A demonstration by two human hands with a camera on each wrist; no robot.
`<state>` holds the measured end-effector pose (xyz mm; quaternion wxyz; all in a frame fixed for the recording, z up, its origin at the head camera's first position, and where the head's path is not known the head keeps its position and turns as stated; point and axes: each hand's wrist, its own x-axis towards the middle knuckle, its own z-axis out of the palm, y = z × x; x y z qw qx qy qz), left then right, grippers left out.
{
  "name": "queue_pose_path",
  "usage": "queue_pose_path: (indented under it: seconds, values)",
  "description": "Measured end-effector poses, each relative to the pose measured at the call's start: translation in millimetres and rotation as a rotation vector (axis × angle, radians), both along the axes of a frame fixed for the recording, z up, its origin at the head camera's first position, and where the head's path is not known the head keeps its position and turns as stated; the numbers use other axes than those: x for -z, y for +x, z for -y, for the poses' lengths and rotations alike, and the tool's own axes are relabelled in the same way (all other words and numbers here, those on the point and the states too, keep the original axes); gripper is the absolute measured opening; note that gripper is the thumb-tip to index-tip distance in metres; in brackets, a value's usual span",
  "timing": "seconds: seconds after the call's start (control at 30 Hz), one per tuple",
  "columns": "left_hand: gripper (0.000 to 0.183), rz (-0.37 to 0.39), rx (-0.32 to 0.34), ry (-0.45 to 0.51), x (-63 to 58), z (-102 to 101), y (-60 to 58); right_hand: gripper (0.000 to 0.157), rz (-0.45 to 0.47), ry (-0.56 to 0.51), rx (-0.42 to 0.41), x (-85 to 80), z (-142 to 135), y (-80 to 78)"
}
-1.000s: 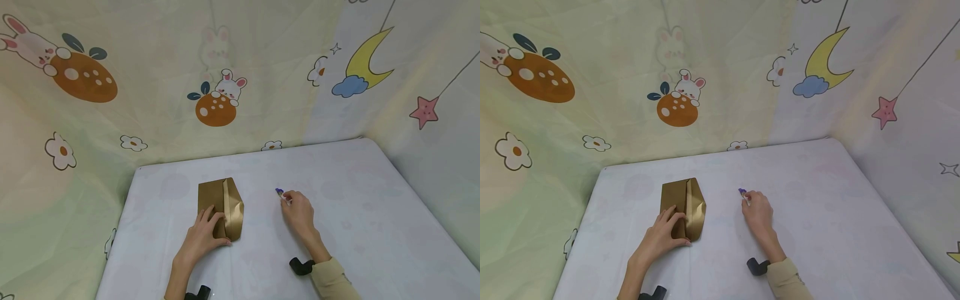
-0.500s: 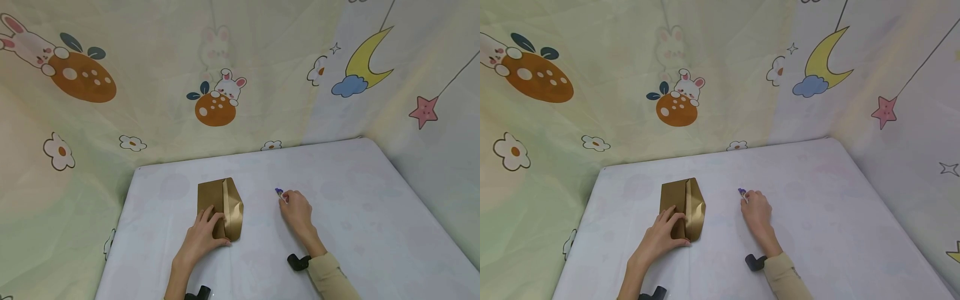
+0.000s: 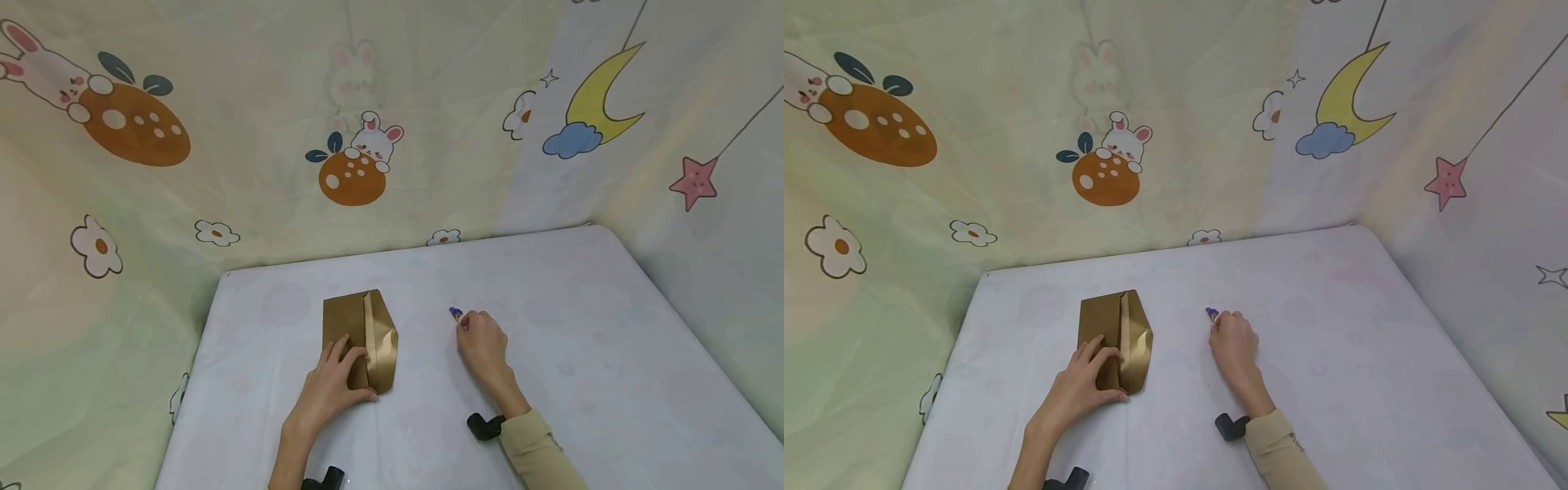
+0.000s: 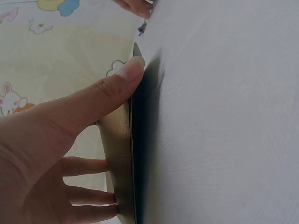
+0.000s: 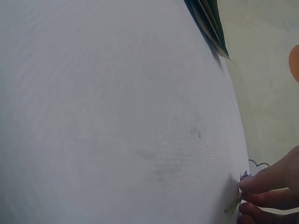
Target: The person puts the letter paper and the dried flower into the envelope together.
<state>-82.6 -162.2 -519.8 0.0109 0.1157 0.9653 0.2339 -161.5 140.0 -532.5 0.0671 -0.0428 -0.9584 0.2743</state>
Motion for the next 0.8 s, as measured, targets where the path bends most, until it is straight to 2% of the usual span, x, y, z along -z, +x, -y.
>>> queue_pose_path:
  seconds: [0.5,0.67,0.8]
  values:
    - [0.07,0.01,-0.004,0.006,-1.5,-0.1,-1.1,0.005,-0.03,-0.042,0.0,-7.0,-0.5,0.4]
    - [0.07,0.014,-0.003,0.006,-1.7,-0.1,-1.1,0.006,-0.004,-0.061,0.005,-9.8,-0.2,-0.2]
    - [0.07,0.013,-0.001,0.004,-1.9,-0.5,-1.2,0.009,0.054,-0.103,0.014,-14.5,0.0,-0.7]
